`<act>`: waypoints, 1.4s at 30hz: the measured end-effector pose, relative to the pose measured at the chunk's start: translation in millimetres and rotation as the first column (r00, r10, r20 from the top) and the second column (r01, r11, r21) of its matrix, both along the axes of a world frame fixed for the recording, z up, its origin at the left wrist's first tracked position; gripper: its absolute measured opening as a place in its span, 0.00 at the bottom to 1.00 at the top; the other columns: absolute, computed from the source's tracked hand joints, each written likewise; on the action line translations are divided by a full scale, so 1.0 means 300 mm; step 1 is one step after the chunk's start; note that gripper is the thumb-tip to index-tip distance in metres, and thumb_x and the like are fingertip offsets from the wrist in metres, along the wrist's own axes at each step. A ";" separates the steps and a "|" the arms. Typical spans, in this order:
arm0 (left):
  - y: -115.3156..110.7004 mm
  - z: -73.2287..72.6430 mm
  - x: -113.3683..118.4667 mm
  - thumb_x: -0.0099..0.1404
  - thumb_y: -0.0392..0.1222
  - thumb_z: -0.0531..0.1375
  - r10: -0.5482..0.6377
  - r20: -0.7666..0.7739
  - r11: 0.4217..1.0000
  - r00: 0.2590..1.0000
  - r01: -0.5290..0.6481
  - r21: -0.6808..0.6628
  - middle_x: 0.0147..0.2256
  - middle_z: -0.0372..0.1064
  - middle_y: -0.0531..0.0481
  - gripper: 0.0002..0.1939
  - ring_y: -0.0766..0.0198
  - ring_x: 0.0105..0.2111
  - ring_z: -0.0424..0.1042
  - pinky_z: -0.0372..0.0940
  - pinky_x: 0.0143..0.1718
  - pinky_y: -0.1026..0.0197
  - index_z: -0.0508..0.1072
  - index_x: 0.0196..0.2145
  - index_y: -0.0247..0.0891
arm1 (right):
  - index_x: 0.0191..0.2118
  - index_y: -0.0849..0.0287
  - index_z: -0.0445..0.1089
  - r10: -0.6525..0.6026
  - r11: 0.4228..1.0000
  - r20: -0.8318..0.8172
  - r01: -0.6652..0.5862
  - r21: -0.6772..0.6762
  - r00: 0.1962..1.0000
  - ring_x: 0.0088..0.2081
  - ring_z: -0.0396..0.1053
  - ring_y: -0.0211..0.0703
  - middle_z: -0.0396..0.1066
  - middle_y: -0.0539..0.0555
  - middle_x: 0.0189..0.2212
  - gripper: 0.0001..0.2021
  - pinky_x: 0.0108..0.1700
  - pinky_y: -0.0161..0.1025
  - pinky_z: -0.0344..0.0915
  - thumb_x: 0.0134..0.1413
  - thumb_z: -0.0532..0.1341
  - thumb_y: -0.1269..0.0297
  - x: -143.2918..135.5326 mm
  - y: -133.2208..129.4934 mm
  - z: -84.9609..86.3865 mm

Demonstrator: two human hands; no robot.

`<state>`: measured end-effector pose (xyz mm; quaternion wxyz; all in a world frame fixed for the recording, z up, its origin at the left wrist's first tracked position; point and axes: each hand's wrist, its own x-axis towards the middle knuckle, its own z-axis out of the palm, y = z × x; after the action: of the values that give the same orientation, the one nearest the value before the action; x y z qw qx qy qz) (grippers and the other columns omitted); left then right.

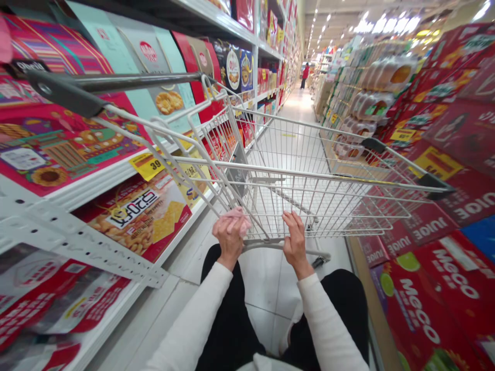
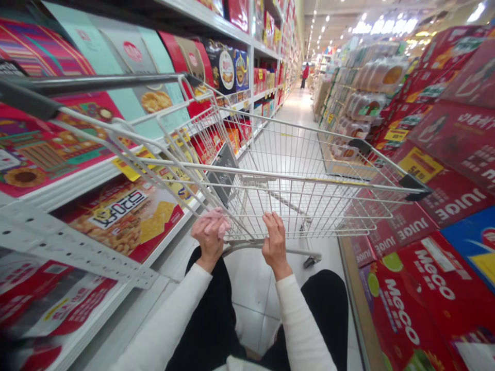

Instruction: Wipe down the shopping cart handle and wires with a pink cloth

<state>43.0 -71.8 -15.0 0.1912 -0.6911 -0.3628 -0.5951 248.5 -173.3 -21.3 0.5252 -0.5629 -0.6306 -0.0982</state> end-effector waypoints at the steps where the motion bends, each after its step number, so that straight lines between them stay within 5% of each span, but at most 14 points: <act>1: 0.017 0.035 -0.020 0.72 0.44 0.59 0.059 0.074 0.998 0.995 -0.061 0.022 0.45 0.63 0.42 0.10 0.52 0.52 0.65 0.61 0.59 0.44 0.79 0.46 0.44 | 0.70 0.54 0.59 0.003 1.000 0.008 -0.003 0.001 1.000 0.73 0.54 0.50 0.68 0.57 0.65 0.40 0.73 0.65 0.57 0.51 0.47 0.82 0.005 -0.001 -0.002; 5: 0.112 0.226 -0.085 0.73 0.45 0.54 0.161 0.332 0.987 0.929 -0.152 -0.054 0.52 0.57 0.38 0.15 0.48 0.59 0.60 0.56 0.64 0.39 0.74 0.50 0.39 | 0.70 0.54 0.59 0.001 1.000 0.031 -0.002 0.015 1.000 0.74 0.54 0.50 0.68 0.58 0.65 0.39 0.73 0.66 0.58 0.51 0.47 0.82 0.013 -0.004 -0.007; 7: 0.127 0.277 -0.090 0.73 0.44 0.53 0.156 0.356 0.986 0.921 -0.126 -0.105 0.54 0.56 0.37 0.16 0.48 0.60 0.58 0.56 0.65 0.39 0.71 0.53 0.38 | 0.70 0.54 0.59 -0.003 1.000 0.030 0.002 0.021 1.000 0.74 0.53 0.50 0.68 0.58 0.65 0.39 0.72 0.66 0.59 0.52 0.47 0.82 0.008 -0.005 -0.006; 9: 0.104 0.265 -0.079 0.74 0.44 0.52 0.131 0.347 0.990 0.929 -0.105 -0.094 0.53 0.57 0.38 0.16 0.49 0.58 0.59 0.57 0.64 0.40 0.70 0.53 0.37 | 0.70 0.54 0.59 -0.008 1.000 0.022 0.008 0.024 1.000 0.73 0.54 0.50 0.68 0.58 0.64 0.39 0.71 0.66 0.60 0.52 0.47 0.82 0.001 -0.007 -0.003; 14: 0.028 0.142 -0.066 0.77 0.47 0.50 0.048 0.188 0.999 0.981 -0.045 -0.022 0.48 0.57 0.43 0.15 0.55 0.52 0.62 0.63 0.58 0.47 0.73 0.48 0.40 | 0.69 0.52 0.59 -0.031 0.999 0.031 0.030 0.026 0.999 0.71 0.57 0.51 0.69 0.58 0.63 0.38 0.69 0.66 0.63 0.53 0.47 0.82 -0.012 -0.012 0.005; 17: 0.056 0.210 -0.087 0.77 0.47 0.50 0.041 0.222 0.999 0.974 -0.045 0.012 0.49 0.56 0.43 0.15 0.55 0.54 0.62 0.62 0.59 0.48 0.73 0.49 0.41 | 0.68 0.53 0.60 -0.085 0.996 0.090 0.081 0.038 0.992 0.68 0.62 0.55 0.71 0.59 0.61 0.36 0.66 0.67 0.64 0.53 0.48 0.81 -0.021 -0.015 0.031; 19: 0.089 0.305 -0.100 0.76 0.48 0.49 0.072 0.261 0.996 0.963 -0.084 0.035 0.50 0.56 0.42 0.16 0.54 0.55 0.61 0.61 0.61 0.45 0.73 0.50 0.40 | 0.66 0.54 0.62 -0.139 0.986 0.128 0.125 0.110 0.982 0.63 0.66 0.56 0.72 0.60 0.58 0.33 0.64 0.66 0.64 0.55 0.49 0.79 -0.036 -0.016 0.084; 22: 0.117 0.418 -0.114 0.76 0.51 0.49 0.097 0.235 0.993 0.967 -0.109 0.040 0.51 0.56 0.40 0.19 0.52 0.56 0.60 0.58 0.63 0.42 0.74 0.49 0.40 | 0.64 0.53 0.64 -0.201 0.948 0.152 0.153 0.280 0.968 0.59 0.69 0.56 0.72 0.60 0.54 0.29 0.65 0.63 0.62 0.57 0.52 0.76 -0.074 -0.002 0.239; 25: 0.117 0.464 -0.132 0.76 0.49 0.50 0.064 0.199 0.993 0.978 -0.082 0.082 0.51 0.57 0.40 0.17 0.52 0.55 0.60 0.60 0.62 0.44 0.74 0.50 0.40 | 0.65 0.54 0.62 -0.249 0.916 0.163 0.178 0.359 0.955 0.63 0.65 0.59 0.70 0.61 0.58 0.28 0.68 0.63 0.57 0.59 0.52 0.73 -0.114 0.048 0.450; 28: 0.126 0.528 -0.169 0.74 0.45 0.53 0.087 0.258 0.981 0.962 -0.127 0.144 0.51 0.58 0.40 0.15 0.52 0.55 0.61 0.61 0.61 0.45 0.73 0.52 0.40 | 0.63 0.56 0.63 -0.186 0.960 0.242 0.124 0.251 0.952 0.62 0.65 0.57 0.72 0.59 0.56 0.24 0.70 0.60 0.51 0.63 0.51 0.69 -0.142 0.128 0.617; 31: 0.158 0.651 -0.213 0.72 0.45 0.56 0.147 0.358 0.971 0.922 -0.204 0.127 0.54 0.58 0.38 0.17 0.50 0.57 0.60 0.59 0.64 0.43 0.71 0.55 0.40 | 0.54 0.59 0.70 -0.140 0.983 0.309 0.094 0.161 0.941 0.47 0.68 0.50 0.75 0.56 0.43 0.16 0.61 0.52 0.58 0.67 0.52 0.64 -0.168 0.201 0.675; 34: 0.188 0.745 -0.236 0.72 0.46 0.56 0.160 0.329 0.977 0.931 -0.198 0.085 0.56 0.60 0.38 0.19 0.48 0.60 0.59 0.55 0.66 0.41 0.70 0.58 0.40 | 0.49 0.59 0.71 -0.178 0.976 0.316 0.126 0.178 0.932 0.41 0.64 0.49 0.72 0.55 0.37 0.13 0.53 0.48 0.57 0.68 0.52 0.62 -0.189 0.233 0.662; 36: 0.196 0.744 -0.234 0.73 0.45 0.55 0.146 0.245 0.978 0.958 -0.177 0.109 0.55 0.62 0.39 0.17 0.48 0.61 0.60 0.54 0.66 0.41 0.72 0.56 0.41 | 0.49 0.58 0.70 -0.188 0.972 0.319 0.129 0.197 0.929 0.41 0.62 0.50 0.70 0.55 0.36 0.12 0.53 0.48 0.56 0.67 0.53 0.62 -0.196 0.237 0.648; 42: 0.164 0.631 -0.257 0.74 0.45 0.58 0.076 -0.063 0.987 0.995 -0.067 0.143 0.49 0.68 0.43 0.14 0.51 0.56 0.65 0.57 0.63 0.45 0.75 0.54 0.48 | 0.49 0.59 0.69 -0.220 0.959 0.365 0.132 0.252 0.904 0.40 0.62 0.50 0.69 0.54 0.34 0.11 0.51 0.48 0.54 0.65 0.55 0.63 -0.185 0.238 0.638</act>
<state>-34.2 -22.5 174.4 0.2731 -0.6823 -0.3376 -0.5881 193.0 -101.8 170.1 0.4376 -0.5248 -0.6537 -0.3251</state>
